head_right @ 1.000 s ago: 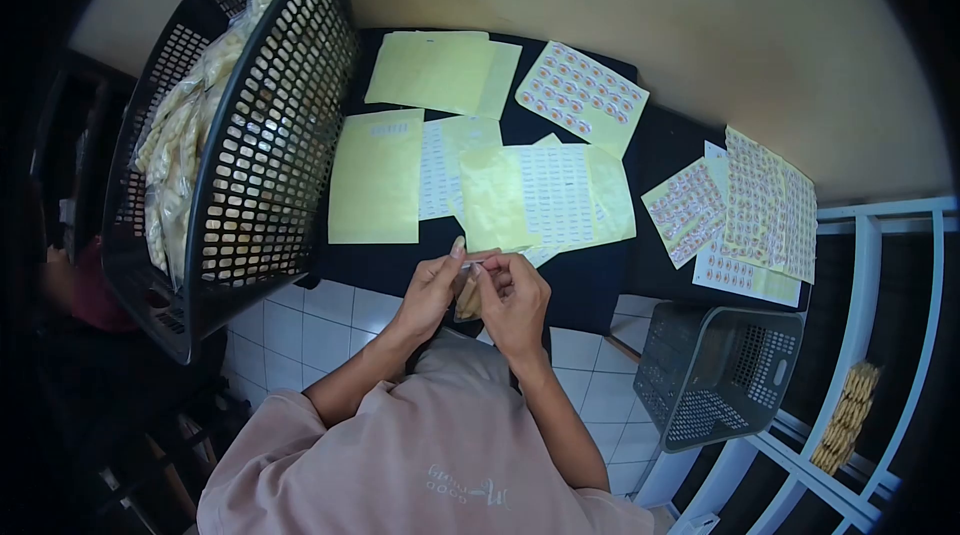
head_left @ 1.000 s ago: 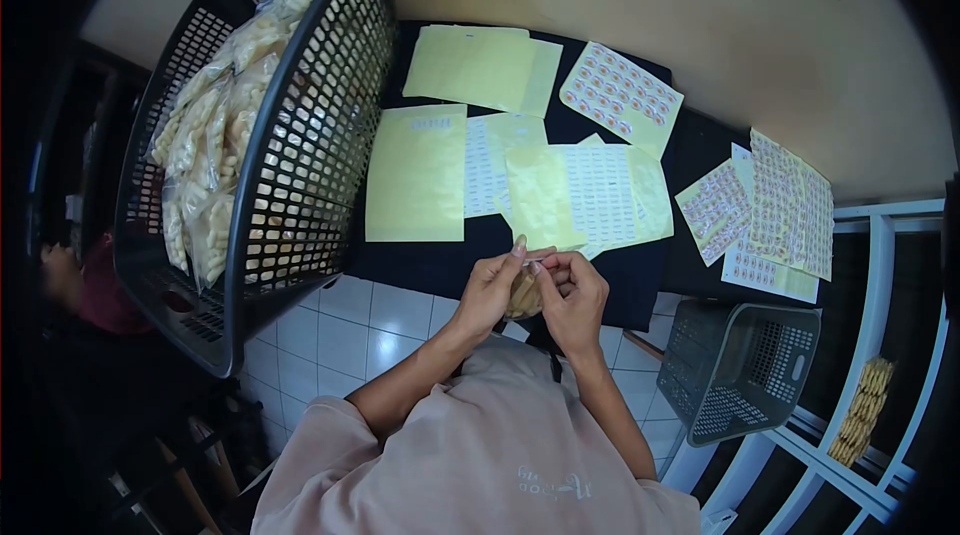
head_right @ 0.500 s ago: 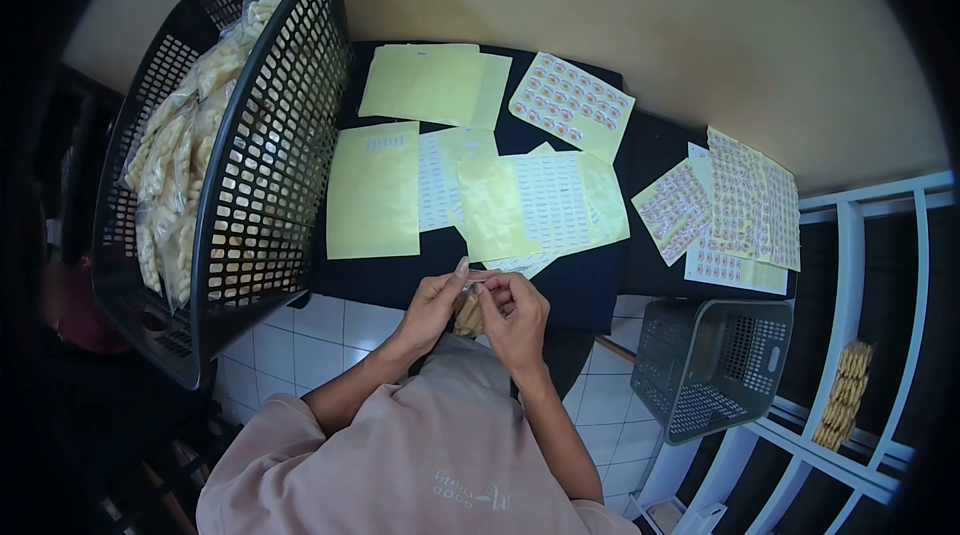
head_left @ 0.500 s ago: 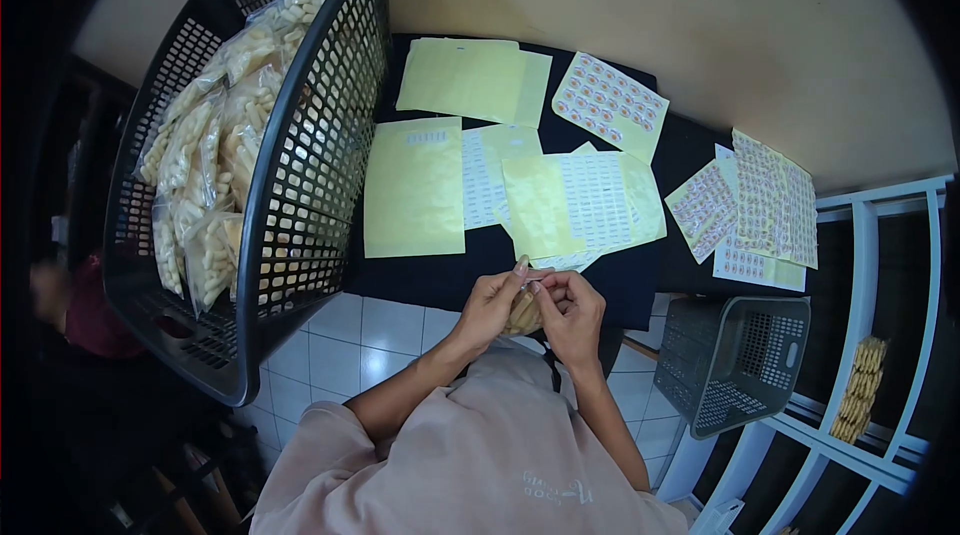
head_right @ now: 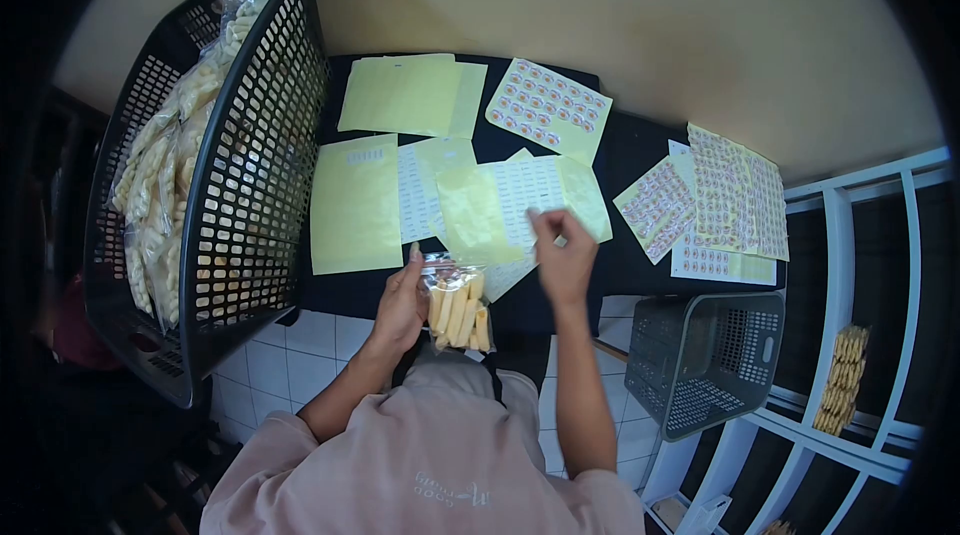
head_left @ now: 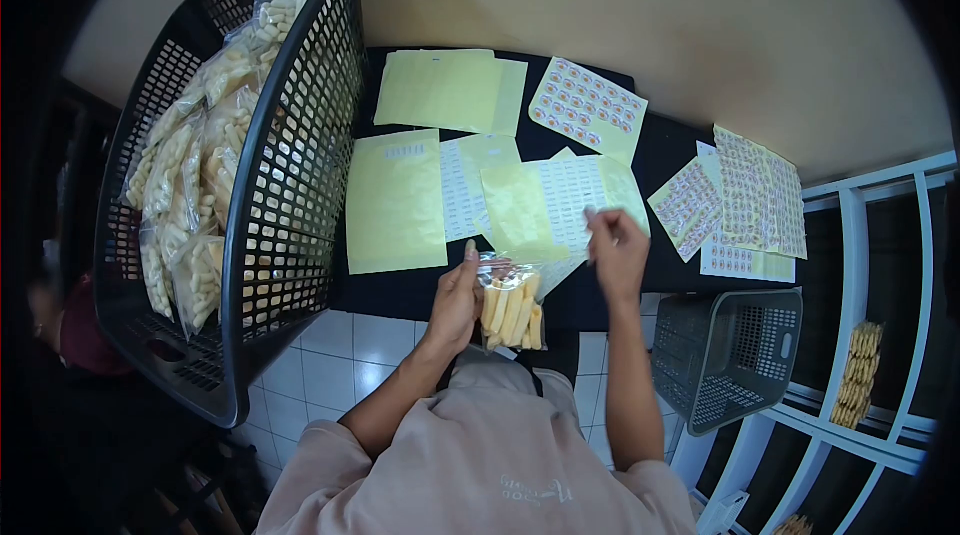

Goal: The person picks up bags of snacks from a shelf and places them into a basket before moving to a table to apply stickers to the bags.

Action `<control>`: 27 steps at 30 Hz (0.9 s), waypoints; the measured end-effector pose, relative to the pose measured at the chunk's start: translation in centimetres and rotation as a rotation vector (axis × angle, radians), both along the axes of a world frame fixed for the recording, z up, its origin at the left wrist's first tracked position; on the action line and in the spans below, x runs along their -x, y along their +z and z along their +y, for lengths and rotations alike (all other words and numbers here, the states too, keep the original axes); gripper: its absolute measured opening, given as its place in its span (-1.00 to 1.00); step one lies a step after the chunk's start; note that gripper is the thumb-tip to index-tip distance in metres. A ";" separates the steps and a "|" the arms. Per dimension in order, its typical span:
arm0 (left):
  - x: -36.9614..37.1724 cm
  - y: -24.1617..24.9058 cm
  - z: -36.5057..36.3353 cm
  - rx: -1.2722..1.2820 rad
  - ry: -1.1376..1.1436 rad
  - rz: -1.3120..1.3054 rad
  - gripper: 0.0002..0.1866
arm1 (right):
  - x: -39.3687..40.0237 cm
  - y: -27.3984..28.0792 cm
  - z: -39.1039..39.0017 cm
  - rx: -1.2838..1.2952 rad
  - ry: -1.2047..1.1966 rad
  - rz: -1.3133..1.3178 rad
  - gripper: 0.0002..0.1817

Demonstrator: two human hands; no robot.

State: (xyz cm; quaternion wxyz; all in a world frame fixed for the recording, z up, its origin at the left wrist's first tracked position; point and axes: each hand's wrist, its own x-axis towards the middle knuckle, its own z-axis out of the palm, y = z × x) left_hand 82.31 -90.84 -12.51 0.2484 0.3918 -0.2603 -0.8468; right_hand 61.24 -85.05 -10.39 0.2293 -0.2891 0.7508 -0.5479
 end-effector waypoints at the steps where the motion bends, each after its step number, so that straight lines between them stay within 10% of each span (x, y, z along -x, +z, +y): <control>1: -0.3 -0.1 -0.2 -0.009 0.021 -0.005 -0.54 | 2.4 -0.4 -1.3 0.008 -0.005 0.117 -0.88; 12: -3.0 0.1 -0.9 -0.082 0.109 -0.011 -0.56 | 13.5 -7.2 -10.7 -0.303 0.097 0.642 -0.72; 27: -3.0 -0.6 -1.9 -0.265 0.113 -0.014 -0.57 | 12.5 -7.0 -11.7 -0.402 0.038 0.660 -0.95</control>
